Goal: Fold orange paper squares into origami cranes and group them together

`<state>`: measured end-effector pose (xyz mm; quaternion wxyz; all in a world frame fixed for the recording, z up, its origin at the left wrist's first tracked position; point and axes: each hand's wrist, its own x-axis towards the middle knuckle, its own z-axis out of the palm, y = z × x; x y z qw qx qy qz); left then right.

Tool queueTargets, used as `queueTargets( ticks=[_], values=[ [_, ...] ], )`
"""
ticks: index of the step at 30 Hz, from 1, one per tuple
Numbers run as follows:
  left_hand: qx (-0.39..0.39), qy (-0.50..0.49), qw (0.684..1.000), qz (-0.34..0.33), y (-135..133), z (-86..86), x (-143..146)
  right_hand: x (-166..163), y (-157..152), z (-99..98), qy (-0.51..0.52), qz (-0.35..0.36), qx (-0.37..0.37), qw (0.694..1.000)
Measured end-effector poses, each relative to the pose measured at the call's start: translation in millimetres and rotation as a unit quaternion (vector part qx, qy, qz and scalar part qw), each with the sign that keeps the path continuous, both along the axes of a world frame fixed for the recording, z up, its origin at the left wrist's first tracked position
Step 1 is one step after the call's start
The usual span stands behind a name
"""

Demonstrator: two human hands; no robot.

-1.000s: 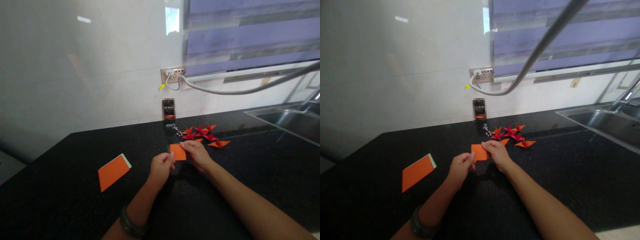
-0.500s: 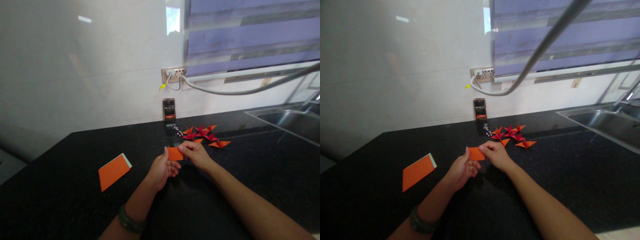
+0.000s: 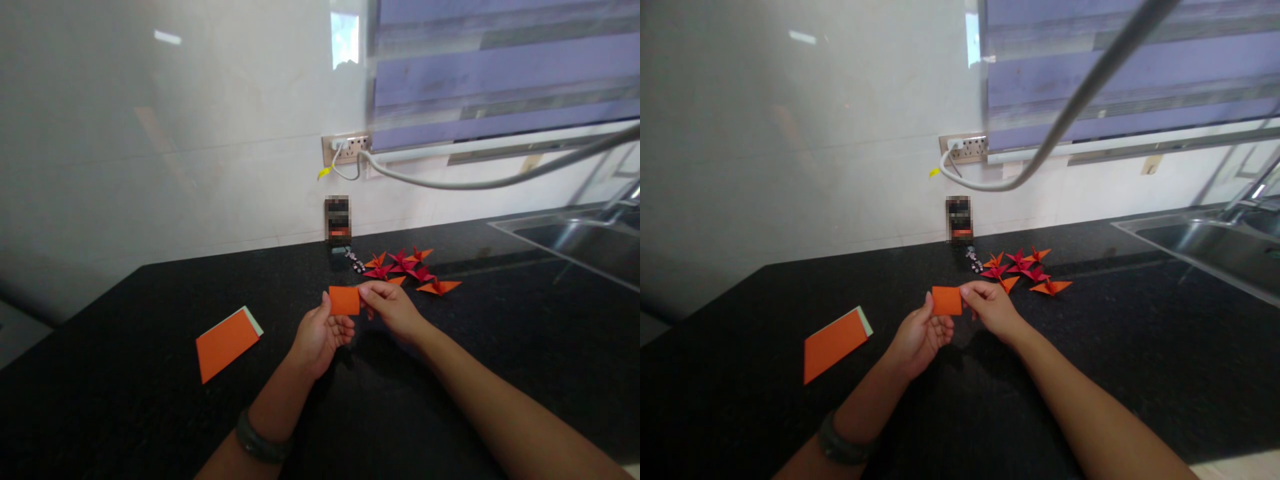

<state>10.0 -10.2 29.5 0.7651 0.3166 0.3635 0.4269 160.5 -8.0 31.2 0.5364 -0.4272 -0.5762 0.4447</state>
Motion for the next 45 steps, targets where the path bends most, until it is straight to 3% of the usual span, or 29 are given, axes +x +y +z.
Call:
queueTargets(
  ticks=[15, 28, 45],
  values=[
    [0.053, -0.014, 0.998, -0.014, 0.8, -7.7, 1.7, 0.0, 1.1, -4.1, -0.007, 0.033, -0.018, 0.999],
    [0.104, 0.064, 0.992, -0.032, -1.0, -6.5, 0.5, -0.7, 1.6, 2.1, 0.018, -0.039, -0.02, 0.999],
    [0.089, 0.067, 0.993, -0.043, -1.8, -4.5, 1.8, 0.3, 0.9, 0.6, -0.007, -0.016, 0.01, 1.0]
  ],
)
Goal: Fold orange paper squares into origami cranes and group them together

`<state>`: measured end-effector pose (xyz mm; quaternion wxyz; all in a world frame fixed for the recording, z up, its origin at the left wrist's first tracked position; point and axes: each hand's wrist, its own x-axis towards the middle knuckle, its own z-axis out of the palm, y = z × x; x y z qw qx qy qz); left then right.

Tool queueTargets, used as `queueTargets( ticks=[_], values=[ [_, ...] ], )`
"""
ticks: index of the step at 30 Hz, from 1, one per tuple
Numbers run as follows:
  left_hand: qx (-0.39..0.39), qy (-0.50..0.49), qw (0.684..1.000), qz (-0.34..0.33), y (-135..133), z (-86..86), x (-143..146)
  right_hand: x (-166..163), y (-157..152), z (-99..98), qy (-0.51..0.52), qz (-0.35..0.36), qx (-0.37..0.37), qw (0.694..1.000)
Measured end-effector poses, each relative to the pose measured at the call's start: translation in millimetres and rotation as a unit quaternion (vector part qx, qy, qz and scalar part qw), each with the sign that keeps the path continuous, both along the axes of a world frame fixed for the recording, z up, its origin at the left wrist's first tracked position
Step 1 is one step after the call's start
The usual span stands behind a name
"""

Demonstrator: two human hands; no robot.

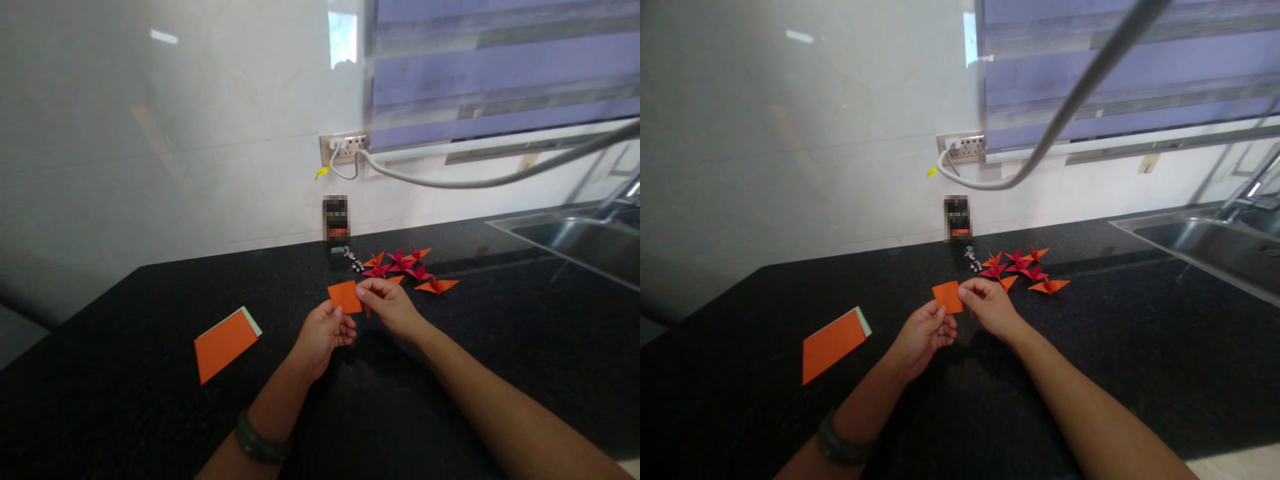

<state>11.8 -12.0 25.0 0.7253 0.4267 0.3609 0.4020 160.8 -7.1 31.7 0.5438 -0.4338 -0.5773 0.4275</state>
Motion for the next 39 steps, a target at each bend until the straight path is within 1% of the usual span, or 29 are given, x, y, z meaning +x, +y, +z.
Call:
queueTargets(
  ticks=[11, 18, 23, 27, 33, 36, 39],
  values=[
    [-0.003, -0.007, 1.0, -0.009, 0.0, -0.7, -0.5, -1.4, -0.4, 2.6, 0.018, -0.016, -0.024, 0.999],
    [-0.017, -0.024, 1.0, 0.002, 0.4, 0.7, -0.6, -1.3, -3.2, 2.4, 0.007, 0.019, -0.014, 1.0],
    [-0.015, -0.026, 1.0, 0.002, 0.8, -0.9, 0.1, -0.6, -3.2, 1.3, -0.004, 0.028, -0.009, 1.0],
    [-0.011, -0.018, 1.0, 0.007, 1.1, -1.4, 0.4, -1.7, -2.0, 1.4, 0.001, 0.018, -0.006, 1.0],
    [0.008, 0.008, 1.0, 0.011, 1.0, -2.2, 0.7, -2.8, 1.9, -1.3, 0.059, -0.018, 0.014, 0.998],
    [0.019, 0.023, 0.999, 0.016, 1.7, -4.2, 0.7, -1.6, 2.3, -1.7, 0.039, -0.028, 0.019, 0.999],
    [0.04, 0.043, 0.998, 0.029, 2.6, -5.9, 0.8, -0.9, 1.0, 0.3, 0.036, -0.026, 0.006, 0.999]
  ],
)
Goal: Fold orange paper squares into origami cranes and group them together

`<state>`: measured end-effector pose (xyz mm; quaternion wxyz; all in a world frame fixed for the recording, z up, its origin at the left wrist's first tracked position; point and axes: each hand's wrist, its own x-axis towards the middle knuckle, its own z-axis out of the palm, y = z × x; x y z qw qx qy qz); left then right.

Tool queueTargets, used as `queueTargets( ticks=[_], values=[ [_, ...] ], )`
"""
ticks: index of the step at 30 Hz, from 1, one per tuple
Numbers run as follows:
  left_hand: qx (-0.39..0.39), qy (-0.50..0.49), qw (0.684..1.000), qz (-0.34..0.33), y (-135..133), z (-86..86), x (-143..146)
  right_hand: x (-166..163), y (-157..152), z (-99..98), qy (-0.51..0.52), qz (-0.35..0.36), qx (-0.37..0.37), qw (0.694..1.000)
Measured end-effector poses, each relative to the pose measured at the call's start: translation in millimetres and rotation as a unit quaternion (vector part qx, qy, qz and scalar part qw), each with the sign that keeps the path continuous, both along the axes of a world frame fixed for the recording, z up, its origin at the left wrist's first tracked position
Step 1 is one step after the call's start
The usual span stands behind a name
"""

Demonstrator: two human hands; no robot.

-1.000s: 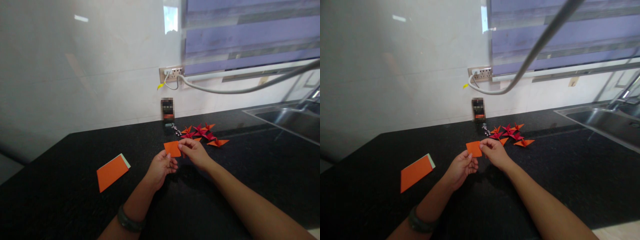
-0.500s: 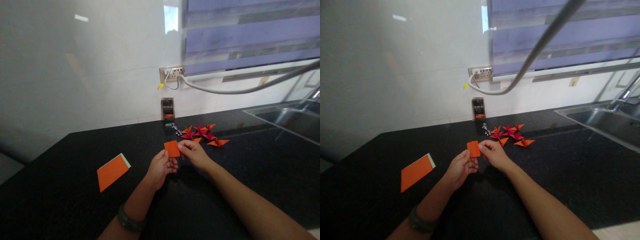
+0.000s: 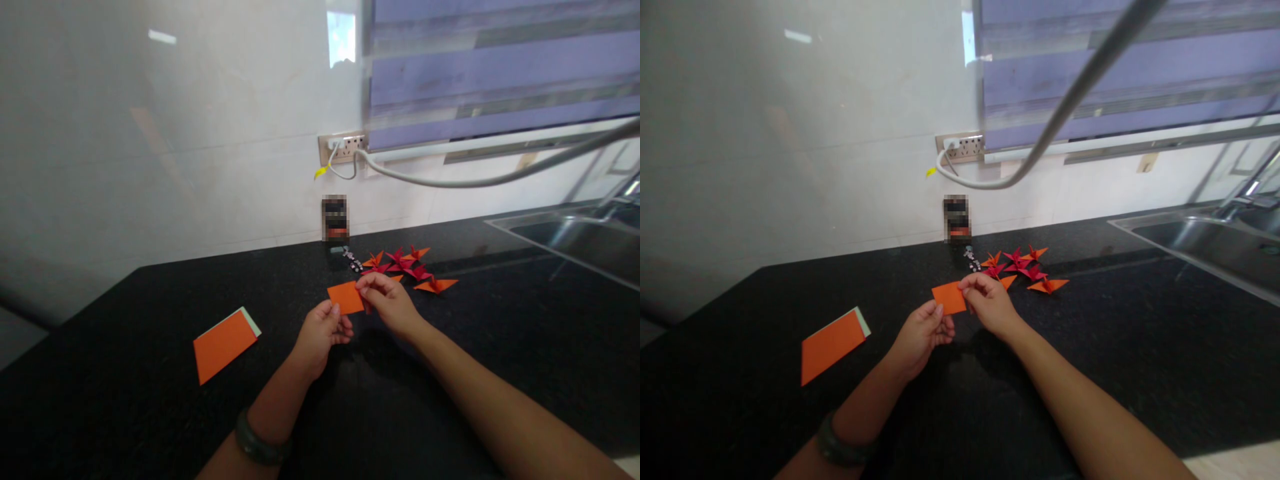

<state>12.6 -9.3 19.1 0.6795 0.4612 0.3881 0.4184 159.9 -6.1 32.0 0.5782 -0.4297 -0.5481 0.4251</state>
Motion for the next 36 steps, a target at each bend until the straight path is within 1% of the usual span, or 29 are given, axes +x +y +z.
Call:
queueTargets(
  ticks=[4, 6, 9, 13, 15, 19, 21, 22, 24, 27, 29, 32, 36],
  values=[
    [0.046, 0.061, 0.997, 0.014, 0, 0.3, 1, -1, -1, 2.0, 0.04, 0.0, 0.009, 0.999],
    [0.063, 0.082, 0.994, 0.021, 0, 1.4, 2, -1, 0, 0.8, 0.036, 0.016, 0.006, 0.999],
    [0.073, 0.084, 0.992, 0.052, 0, 3.2, 1, -2, 1, -2.7, -0.004, 0.038, -0.02, 0.999],
    [0.071, 0.09, 0.992, 0.061, 1, 4.5, -1, 1, 2, -5.3, -0.046, 0.025, -0.022, 0.998],
    [0.072, 0.096, 0.991, 0.06, 1, 4.6, -1, 2, 1, -4.4, -0.078, 0.032, -0.009, 0.996],
    [0.08, 0.087, 0.991, 0.06, 0, 3.9, -1, 4, -1, -1.2, -0.175, 0.045, 0.054, 0.982],
    [0.088, 0.09, 0.99, 0.061, 0, 3.2, -2, 3, -2, -1.5, -0.194, 0.047, 0.066, 0.978],
    [0.092, 0.088, 0.99, 0.063, 1, 2.8, -3, 2, -2, -2.4, -0.187, 0.044, 0.062, 0.979],
    [0.084, 0.072, 0.991, 0.073, 1, 2.4, -4, 1, -2, -5.2, -0.148, 0.029, 0.051, 0.987],
    [0.044, 0.021, 0.994, 0.098, 2, 3.1, -4, -1, -1, -9.0, -0.101, 0.0, 0.056, 0.993],
    [0.017, -0.009, 0.994, 0.109, 3, 4.4, -4, -2, 0, -10.0, -0.113, -0.011, 0.062, 0.992],
    [-0.002, -0.036, 0.993, 0.111, 3, 6.1, -4, -2, 0, -10.1, -0.15, -0.017, 0.06, 0.987],
    [-0.008, -0.045, 0.993, 0.109, 3, 5.9, -4, -2, 1, -10.4, -0.142, -0.026, 0.065, 0.987]
  ],
)
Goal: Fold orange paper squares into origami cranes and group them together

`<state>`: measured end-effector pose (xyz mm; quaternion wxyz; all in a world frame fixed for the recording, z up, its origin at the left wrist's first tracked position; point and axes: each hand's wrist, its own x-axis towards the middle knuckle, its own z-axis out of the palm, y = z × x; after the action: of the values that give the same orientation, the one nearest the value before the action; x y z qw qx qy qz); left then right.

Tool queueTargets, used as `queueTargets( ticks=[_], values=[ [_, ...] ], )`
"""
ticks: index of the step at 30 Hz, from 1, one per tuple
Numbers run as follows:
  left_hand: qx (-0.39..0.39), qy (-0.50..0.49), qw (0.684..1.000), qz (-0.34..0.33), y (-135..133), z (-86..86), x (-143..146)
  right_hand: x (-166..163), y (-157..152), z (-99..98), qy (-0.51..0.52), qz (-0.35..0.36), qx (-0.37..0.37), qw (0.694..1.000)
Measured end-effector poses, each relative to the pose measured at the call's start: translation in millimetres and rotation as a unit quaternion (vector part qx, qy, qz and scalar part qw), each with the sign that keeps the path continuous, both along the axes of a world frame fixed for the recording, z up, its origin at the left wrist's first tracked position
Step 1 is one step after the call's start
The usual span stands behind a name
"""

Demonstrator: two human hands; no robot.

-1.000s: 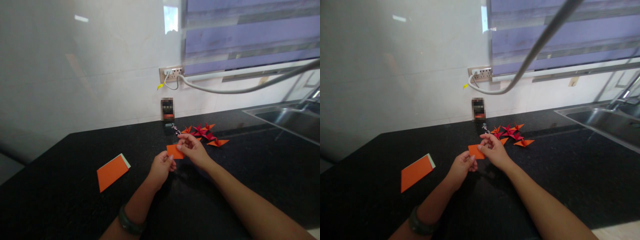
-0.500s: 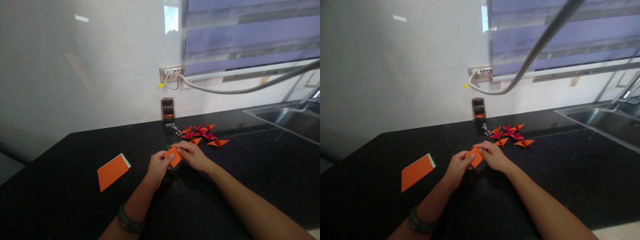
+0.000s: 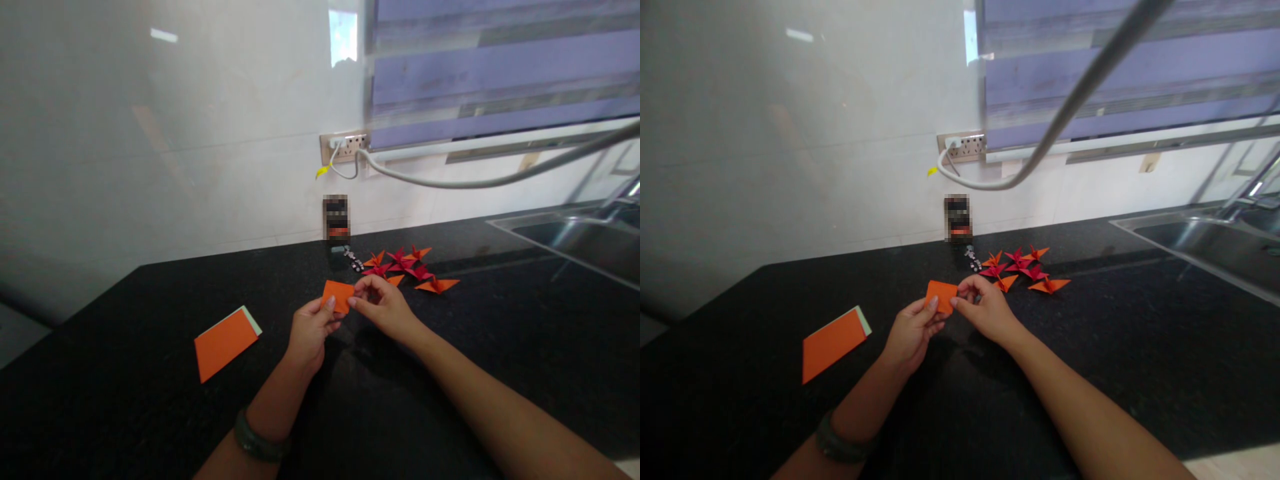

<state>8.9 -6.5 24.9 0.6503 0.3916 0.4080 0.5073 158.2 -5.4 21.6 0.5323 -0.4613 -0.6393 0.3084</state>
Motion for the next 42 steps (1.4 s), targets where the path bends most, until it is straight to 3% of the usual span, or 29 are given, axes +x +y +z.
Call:
queueTargets(
  ticks=[8, 16, 30, 42],
  values=[
    [0.021, 0.054, 0.998, -0.028, -3, -0.8, 2, -1, -4, 5.4, -0.046, 0.012, 0.054, 0.997],
    [0.035, 0.047, 0.998, 0.013, -1, 0.4, 0, 0, -7, 10.2, -0.015, 0.044, -0.033, 0.998],
    [0.03, 0.003, 0.998, -0.058, -4, 2.7, 2, 2, -7, 7.3, -0.035, 0.044, -0.047, 0.997],
    [0.05, 0.01, 0.997, -0.061, -2, 0.7, 1, 3, -4, 5.8, -0.09, 0.067, 0.099, 0.989]
  ],
)
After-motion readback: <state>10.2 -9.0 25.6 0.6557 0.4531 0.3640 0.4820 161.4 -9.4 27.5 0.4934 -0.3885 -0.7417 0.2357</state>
